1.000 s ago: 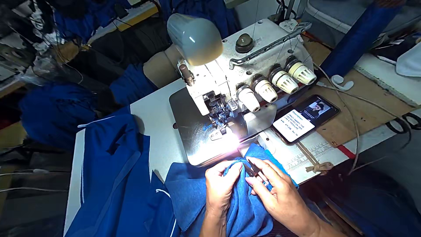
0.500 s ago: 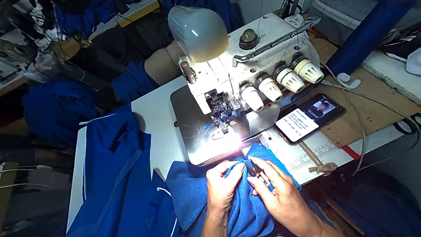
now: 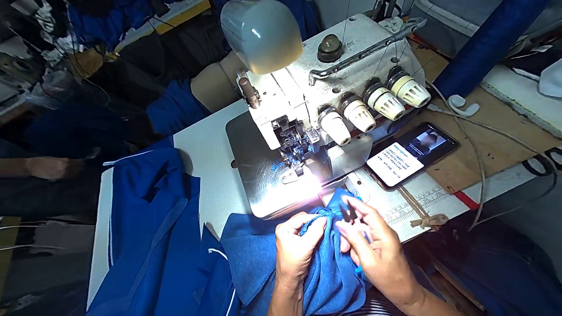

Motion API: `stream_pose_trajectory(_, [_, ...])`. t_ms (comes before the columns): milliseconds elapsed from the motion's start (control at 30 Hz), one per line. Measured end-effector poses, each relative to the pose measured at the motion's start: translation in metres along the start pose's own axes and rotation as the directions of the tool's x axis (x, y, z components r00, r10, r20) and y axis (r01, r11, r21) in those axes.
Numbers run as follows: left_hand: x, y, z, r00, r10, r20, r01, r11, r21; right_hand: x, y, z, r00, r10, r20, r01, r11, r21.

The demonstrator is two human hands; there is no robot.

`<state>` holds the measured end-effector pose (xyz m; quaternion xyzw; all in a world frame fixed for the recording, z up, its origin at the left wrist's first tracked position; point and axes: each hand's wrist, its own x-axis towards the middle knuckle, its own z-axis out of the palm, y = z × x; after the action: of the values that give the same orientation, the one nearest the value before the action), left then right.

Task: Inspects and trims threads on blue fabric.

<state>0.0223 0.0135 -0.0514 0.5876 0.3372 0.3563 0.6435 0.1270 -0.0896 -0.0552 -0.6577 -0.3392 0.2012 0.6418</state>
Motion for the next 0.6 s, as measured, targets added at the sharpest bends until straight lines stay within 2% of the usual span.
stream_pose_trajectory(33, [0.0000, 0.0012, 0.0001, 1.000, -0.020, -0.006, 0.020, 1.000, -0.012, 0.0011, -0.0003, -0.0018, 1.000, 0.008, -0.028, -0.007, 0.999, 0.033])
stream_pose_trajectory(100, [0.0005, 0.0031, 0.0000, 0.998, -0.058, -0.012, 0.057, 0.998, -0.035, 0.0008, 0.0001, -0.0056, 0.999, -0.045, -0.029, 0.044, 0.999, -0.027])
stream_pose_trajectory(233, [0.0012, 0.0020, 0.0002, 0.998, -0.066, -0.014, 0.065, 0.997, -0.041, -0.0058, 0.0028, -0.0037, 0.982, -0.155, 0.104, 0.175, 0.961, -0.215])
stream_pose_trajectory(600, [0.0005, 0.0015, 0.0002, 0.999, -0.048, -0.012, 0.048, 0.999, -0.024, -0.0036, 0.0035, -0.0032, 0.984, -0.137, 0.113, 0.160, 0.961, -0.226])
